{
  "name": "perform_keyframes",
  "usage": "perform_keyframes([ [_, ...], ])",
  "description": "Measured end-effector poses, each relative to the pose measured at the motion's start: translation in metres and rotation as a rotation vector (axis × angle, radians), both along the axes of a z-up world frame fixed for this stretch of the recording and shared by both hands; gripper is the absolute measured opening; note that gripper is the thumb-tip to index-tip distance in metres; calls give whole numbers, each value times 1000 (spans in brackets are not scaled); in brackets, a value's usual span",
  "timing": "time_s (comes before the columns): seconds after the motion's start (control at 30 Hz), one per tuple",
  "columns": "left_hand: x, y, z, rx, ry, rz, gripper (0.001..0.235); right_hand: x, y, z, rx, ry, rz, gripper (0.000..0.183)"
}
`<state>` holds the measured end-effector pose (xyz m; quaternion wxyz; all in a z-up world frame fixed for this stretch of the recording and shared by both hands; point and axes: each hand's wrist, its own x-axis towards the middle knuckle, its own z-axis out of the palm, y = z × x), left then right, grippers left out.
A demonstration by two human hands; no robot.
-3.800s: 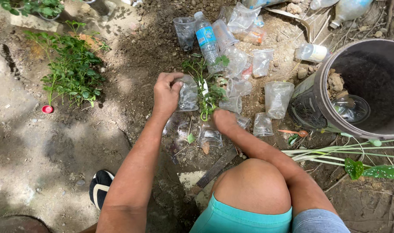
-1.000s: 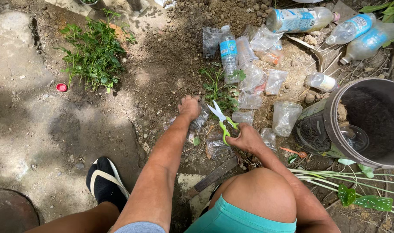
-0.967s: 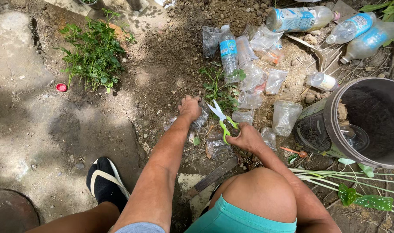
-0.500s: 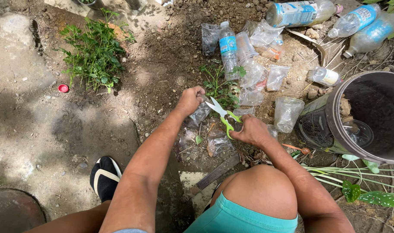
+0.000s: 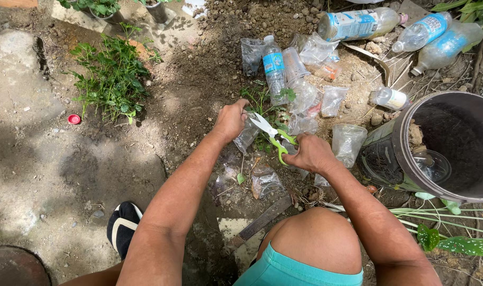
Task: The person uses shears to cut a plastic cup, digs a small hole in the dirt by hand, and then places a small plant into the soil.
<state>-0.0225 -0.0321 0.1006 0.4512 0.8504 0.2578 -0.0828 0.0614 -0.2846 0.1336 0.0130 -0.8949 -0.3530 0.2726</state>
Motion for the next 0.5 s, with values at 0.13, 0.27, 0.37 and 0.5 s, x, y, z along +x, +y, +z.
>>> perform_keyframes([
  [0.13, -2, 1, 6, 73, -1, -28, 41, 1, 0, 2, -25, -29, 42, 61],
  [0.27, 1, 3, -2, 92, -44, -36, 43, 0, 0, 4, -39, -41, 65, 58],
  [0.37, 2, 3, -9, 147, -66, -53, 43, -1, -1, 5, -22, -45, 68, 56],
  [0.5, 5, 6, -19, 93, -32, -25, 44, -1, -5, 2, 55, -55, 51, 57],
])
